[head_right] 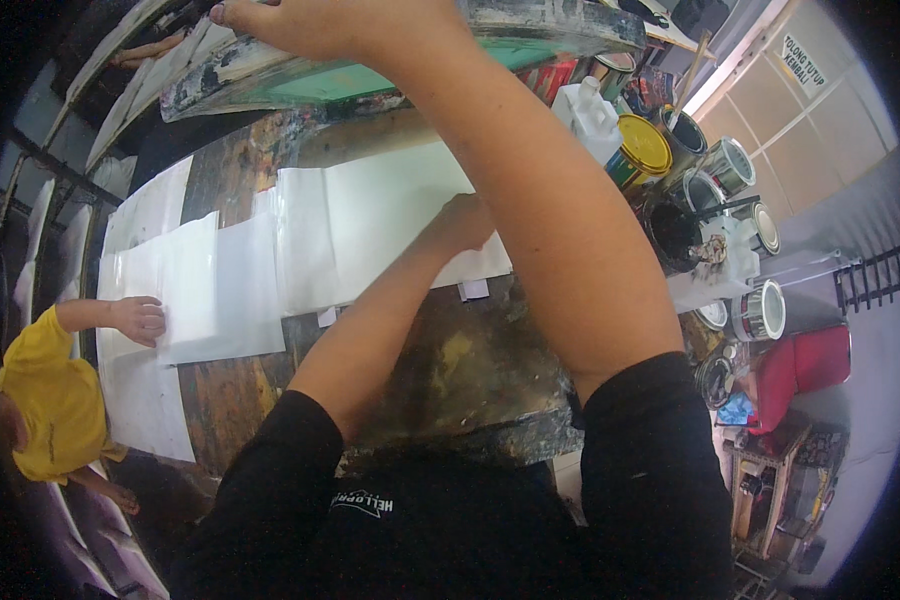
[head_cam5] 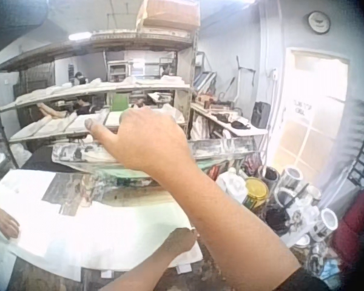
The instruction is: The person performs screen printing by placing white paper under a screen, applying green ink with a squeegee, and pulling the ink across the screen to transfer the design onto the paper. The process is repeated for multiple sheets.
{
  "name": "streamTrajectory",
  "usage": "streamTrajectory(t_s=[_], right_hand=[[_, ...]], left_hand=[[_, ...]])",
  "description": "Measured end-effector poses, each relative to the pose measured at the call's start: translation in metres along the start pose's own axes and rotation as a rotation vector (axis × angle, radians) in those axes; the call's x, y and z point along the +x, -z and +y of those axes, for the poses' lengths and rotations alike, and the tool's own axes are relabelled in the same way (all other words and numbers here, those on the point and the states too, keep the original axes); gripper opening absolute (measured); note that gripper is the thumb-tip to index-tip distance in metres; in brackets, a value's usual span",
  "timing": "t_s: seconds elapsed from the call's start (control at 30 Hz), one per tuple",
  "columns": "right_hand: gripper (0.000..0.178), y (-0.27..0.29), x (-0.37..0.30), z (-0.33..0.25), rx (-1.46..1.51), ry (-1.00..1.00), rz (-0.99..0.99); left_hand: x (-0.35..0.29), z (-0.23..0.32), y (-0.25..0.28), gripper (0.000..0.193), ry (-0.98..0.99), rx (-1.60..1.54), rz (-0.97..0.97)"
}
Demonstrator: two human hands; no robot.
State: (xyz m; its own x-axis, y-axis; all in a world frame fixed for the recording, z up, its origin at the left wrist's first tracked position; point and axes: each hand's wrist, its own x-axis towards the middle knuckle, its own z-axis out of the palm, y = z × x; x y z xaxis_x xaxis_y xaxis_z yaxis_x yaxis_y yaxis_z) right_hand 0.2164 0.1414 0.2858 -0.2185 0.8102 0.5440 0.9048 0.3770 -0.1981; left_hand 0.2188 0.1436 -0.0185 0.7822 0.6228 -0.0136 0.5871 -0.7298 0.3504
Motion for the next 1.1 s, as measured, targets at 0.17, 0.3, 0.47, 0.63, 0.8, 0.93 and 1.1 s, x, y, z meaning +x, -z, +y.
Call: streamTrajectory(t_s=[0.17,0.3,0.47,0.63,0.8,0.93,1.1], right_hand=[[0.084,0.005,-0.002,-0.012,-0.02,-0.036,-0.038],[0.087,0.004,0.002,-0.01,-0.059,0.023,-0.06],[0.085,-0.001,0.002,-0.013,-0.079,-0.036,-0.042],[0.079,-0.011,0.004,-0.011,-0.05,-0.062,0.034],[0.079,-0.004,-0.004,-0.021,-0.067,-0.089,0.02],[0.079,-0.003,-0.005,-0.024,-0.068,-0.105,0.008],[0.079,-0.003,-0.005,-0.021,-0.082,-0.095,-0.016]], left_hand=[[-0.016,-0.025,-0.004,0.044,0.178,-0.1,0.018],[-0.035,-0.018,0.008,0.066,0.269,0.035,0.104],[-0.04,-0.012,-0.008,0.07,0.269,0.054,0.214],[-0.053,-0.006,-0.015,0.046,0.188,0.087,0.276],[-0.071,-0.001,-0.031,0.04,0.11,0.145,0.386],[-0.073,-0.001,-0.032,0.041,0.08,0.116,0.387],[-0.074,0.003,-0.031,0.042,0.072,0.096,0.343]])
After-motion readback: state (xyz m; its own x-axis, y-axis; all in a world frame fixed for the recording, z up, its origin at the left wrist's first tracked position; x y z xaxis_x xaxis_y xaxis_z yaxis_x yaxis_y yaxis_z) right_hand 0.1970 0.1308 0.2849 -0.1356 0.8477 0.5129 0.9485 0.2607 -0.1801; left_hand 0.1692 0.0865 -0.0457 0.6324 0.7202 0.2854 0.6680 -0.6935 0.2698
